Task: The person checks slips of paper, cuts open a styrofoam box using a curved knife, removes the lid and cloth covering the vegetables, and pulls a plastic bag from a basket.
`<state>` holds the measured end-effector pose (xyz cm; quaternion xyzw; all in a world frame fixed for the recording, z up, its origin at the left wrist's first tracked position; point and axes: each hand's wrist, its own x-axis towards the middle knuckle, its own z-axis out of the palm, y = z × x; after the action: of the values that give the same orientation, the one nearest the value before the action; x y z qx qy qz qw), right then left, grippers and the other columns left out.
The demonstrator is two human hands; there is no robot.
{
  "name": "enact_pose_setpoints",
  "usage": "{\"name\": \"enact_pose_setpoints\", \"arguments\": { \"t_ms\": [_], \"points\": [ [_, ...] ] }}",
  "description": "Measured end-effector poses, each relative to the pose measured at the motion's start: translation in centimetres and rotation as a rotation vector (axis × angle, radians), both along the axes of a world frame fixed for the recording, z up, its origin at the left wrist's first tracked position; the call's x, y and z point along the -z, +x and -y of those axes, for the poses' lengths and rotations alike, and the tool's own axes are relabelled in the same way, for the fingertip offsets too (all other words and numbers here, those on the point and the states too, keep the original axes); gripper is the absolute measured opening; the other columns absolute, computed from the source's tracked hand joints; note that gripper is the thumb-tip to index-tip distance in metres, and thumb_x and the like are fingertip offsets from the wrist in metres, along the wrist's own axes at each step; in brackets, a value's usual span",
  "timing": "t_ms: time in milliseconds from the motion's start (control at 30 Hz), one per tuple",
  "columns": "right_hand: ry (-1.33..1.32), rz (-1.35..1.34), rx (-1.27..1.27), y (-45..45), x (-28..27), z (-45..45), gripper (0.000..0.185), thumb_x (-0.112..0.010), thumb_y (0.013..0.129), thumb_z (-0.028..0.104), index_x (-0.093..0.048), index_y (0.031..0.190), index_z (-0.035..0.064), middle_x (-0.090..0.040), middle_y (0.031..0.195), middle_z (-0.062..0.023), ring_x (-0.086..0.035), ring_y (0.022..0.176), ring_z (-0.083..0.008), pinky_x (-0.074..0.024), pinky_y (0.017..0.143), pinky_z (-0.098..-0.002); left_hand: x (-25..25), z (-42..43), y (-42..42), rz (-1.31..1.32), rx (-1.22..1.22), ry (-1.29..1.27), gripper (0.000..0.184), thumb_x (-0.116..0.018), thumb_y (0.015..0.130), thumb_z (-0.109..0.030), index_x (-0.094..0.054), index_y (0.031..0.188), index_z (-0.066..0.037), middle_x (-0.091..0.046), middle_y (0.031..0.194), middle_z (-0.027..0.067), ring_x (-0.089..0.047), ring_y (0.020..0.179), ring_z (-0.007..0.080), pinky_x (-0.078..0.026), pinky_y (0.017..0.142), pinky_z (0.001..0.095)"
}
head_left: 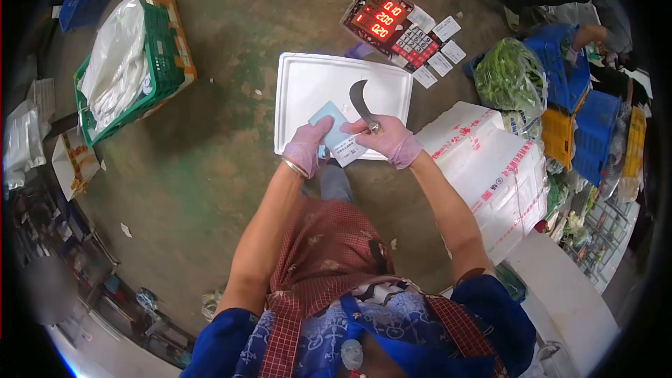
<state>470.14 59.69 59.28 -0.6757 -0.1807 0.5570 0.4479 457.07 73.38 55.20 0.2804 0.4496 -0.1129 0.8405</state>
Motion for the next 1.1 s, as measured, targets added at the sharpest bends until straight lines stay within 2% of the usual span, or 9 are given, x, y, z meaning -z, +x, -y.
{"name": "enact_pose_setpoints", "arguments": {
  "t_ms": [200,300,400,533,600,667,733,967,1100],
  "points": [
    [-0.081,0.225,-0.05,-0.4,0.4,-0.2,0.023,-0.063,0.074,0.019,-0.059,0.088,0.0009,-0.061,0.077,-0.0089,-0.056,0.07,-0.0104,-0.0447,0.066,-0.0242,-0.9,0.8,0.7,0.077,-0.185,0.183,0.024,-0.057,0.08,-0.018,-0.056,0.09,0.003,-0.057,0.078,0.0045,-0.053,0.068,0.0122,-0.043,0.058,0.0264],
    [-0.094,0.299,-0.055,-0.6,0.8,-0.3,0.028,-0.064,0.073,0.026,-0.058,0.085,0.0011,-0.059,0.07,-0.0101,-0.055,0.063,-0.0115,-0.0441,0.06,-0.0251,3.0,1.2,-0.1,0.012,-0.071,0.452,0.026,-0.056,0.079,-0.014,-0.056,0.099,0.002,-0.055,0.075,0.003,-0.05,0.064,0.0113,-0.041,0.055,0.0261],
    [-0.181,0.307,-0.052,-0.3,-0.1,-1.1,0.025,-0.064,0.074,0.021,-0.058,0.087,0.0,-0.06,0.075,-0.007,-0.054,0.071,-0.01,-0.044,0.066,-0.0242,1.2,1.5,1.0,0.094,-0.218,0.5,0.028,-0.056,0.079,-0.012,-0.056,0.103,0.0,-0.051,0.065,-0.001,-0.044,0.056,0.0082,-0.037,0.049,0.0243],
    [-0.018,0.22,0.197,1.3,-1.4,-1.6,0.025,-0.064,0.074,0.019,-0.059,0.089,-0.0001,-0.06,0.076,-0.0044,-0.053,0.074,-0.0086,-0.0437,0.068,-0.0236,0.7,0.6,1.1,-0.105,-0.161,0.477,0.026,-0.057,0.077,-0.01,-0.056,0.101,0.0,-0.048,0.061,-0.0034,-0.039,0.05,0.0049,-0.032,0.043,0.0211],
    [-0.169,0.356,0.151,5.1,-2.8,-1.8,0.02,-0.059,0.075,0.023,-0.06,0.089,0.0084,-0.062,0.077,-0.0092,-0.058,0.073,-0.0187,-0.0446,0.07,-0.0298,2.7,0.4,0.3,-0.061,-0.221,0.419,0.023,-0.057,0.077,-0.009,-0.056,0.098,0.001,-0.051,0.064,-0.002,-0.043,0.053,0.006,-0.035,0.045,0.0222],
    [-0.242,0.645,0.093,9.7,-5.5,-3.1,0.022,-0.057,0.075,0.024,-0.059,0.092,0.0097,-0.062,0.084,-0.0133,-0.059,0.079,-0.0267,-0.0446,0.073,-0.0343,3.2,0.3,-0.3,0.046,-0.28,0.383,0.025,-0.053,0.078,-0.004,-0.054,0.102,0.003,-0.06,0.085,0.0061,-0.055,0.07,0.0129,-0.046,0.062,0.0257],
    [-0.458,0.948,0.032,14.4,-4.6,-4.0,0.023,-0.054,0.076,0.023,-0.057,0.093,0.008,-0.06,0.089,-0.0173,-0.057,0.085,-0.0335,-0.0438,0.076,-0.0384,3.2,0.4,-0.7,0.019,-0.328,0.345,0.023,-0.054,0.078,-0.006,-0.055,0.1,0.003,-0.058,0.081,0.0047,-0.053,0.067,0.0109,-0.044,0.059,0.0244],
    [-0.535,1.263,-0.291,23.4,-3.2,-6.1,0.022,-0.051,0.076,0.018,-0.056,0.093,0.0054,-0.058,0.095,-0.0174,-0.055,0.092,-0.0332,-0.0434,0.077,-0.041,3.3,0.8,-2.1,0.001,-0.377,0.248,0.024,-0.052,0.079,-0.005,-0.054,0.101,0.004,-0.059,0.085,0.0063,-0.055,0.071,0.0133,-0.046,0.064,0.0253],
    [-0.555,1.305,-0.375,25.1,-0.8,-6.6,0.021,-0.055,0.075,0.021,-0.056,0.091,0.0068,-0.058,0.092,-0.0173,-0.055,0.088,-0.034,-0.0435,0.075,-0.041,4.0,0.6,-3.0,0.002,-0.244,0.243,0.024,-0.042,0.085,-0.007,-0.046,0.106,0.005,-0.057,0.104,0.0138,-0.057,0.085,0.0193,-0.047,0.076,0.0318]
  ]
}}
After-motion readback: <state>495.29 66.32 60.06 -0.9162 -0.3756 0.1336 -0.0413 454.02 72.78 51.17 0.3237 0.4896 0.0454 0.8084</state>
